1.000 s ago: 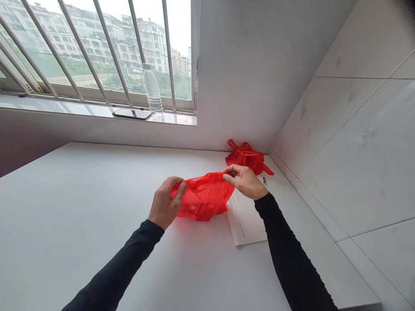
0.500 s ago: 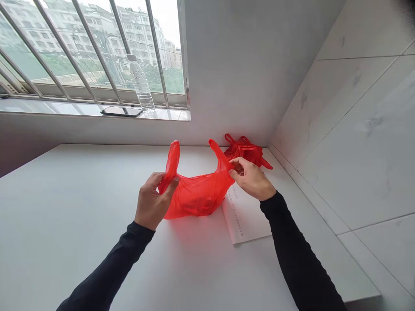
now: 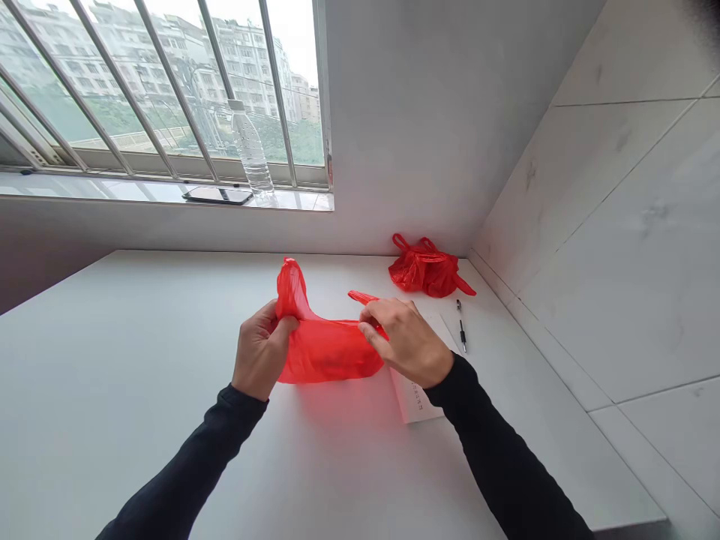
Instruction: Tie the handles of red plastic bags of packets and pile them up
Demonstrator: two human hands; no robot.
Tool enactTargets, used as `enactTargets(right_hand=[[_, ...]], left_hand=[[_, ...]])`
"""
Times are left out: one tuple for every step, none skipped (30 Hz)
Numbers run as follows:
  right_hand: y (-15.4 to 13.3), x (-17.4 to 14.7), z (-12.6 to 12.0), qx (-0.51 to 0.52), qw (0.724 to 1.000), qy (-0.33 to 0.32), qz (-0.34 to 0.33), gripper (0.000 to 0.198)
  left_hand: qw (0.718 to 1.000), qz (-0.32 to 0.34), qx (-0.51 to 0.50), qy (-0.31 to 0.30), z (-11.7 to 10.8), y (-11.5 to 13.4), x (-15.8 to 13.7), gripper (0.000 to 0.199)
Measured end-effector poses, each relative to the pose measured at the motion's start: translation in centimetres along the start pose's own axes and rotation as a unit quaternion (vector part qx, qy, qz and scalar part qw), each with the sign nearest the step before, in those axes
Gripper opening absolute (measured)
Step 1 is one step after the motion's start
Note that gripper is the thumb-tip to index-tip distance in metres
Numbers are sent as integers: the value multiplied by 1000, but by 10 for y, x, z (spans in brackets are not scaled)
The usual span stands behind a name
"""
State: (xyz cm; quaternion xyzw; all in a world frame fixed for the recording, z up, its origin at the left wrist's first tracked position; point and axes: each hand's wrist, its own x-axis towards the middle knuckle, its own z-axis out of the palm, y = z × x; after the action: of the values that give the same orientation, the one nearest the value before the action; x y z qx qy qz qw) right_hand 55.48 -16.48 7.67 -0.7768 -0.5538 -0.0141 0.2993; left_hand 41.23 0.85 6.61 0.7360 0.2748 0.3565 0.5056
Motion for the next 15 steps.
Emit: enactTargets(right_hand=[[-1, -3, -2, -11, 1000, -22, 9, 16], [-3, -5, -3, -28, 998, -51, 12, 22], [-4, -8, -3, -46, 995, -83, 10, 26], [-5, -10, -3, -64, 991, -115, 8, 29], [-6, -12, -3, -78, 987, -144, 7, 31], [-6, -13, -2, -82, 983, -167, 8, 30], [-6, -14, -1, -78, 980, -182, 11, 26], [-6, -15, 0, -69, 979, -192, 12, 20], [-5, -15, 1, -59, 978, -200, 10, 16], [-5, -15, 1, -49, 977, -206, 5, 14], [-4, -15, 1, -39, 977, -209, 0, 16], [-4, -15, 1, -30, 978, -209, -2, 20], [-3, -15, 1, -21, 978, -208, 4, 25], [-3, -14, 1, -10, 979, -205, 12, 30], [-2, -14, 1, 0, 979, -203, 17, 32]], left_hand=[[1000, -13, -12, -10, 0, 1, 0, 9], [999, -22, -19, -23, 1, 2, -1, 10], [999, -26, -23, -39, 2, 4, -2, 12], [998, -25, -25, -56, 3, 6, -3, 13], [997, -22, -26, -75, 4, 8, -4, 15], [995, -17, -26, -93, 5, 10, -5, 15], [993, -11, -29, -110, 6, 11, -7, 15], [991, -5, -33, -128, 7, 12, -8, 13], [989, 2, -37, -144, 8, 12, -9, 11], [986, 11, -39, -160, 8, 12, -9, 11], [983, 21, -38, -177, 9, 11, -10, 12], [980, 32, -29, -192, 9, 9, -10, 14], [978, 43, -16, -205, 9, 8, -11, 15], [975, 52, 2, -217, 9, 7, -12, 16], [972, 60, 23, -226, 10, 6, -14, 17]])
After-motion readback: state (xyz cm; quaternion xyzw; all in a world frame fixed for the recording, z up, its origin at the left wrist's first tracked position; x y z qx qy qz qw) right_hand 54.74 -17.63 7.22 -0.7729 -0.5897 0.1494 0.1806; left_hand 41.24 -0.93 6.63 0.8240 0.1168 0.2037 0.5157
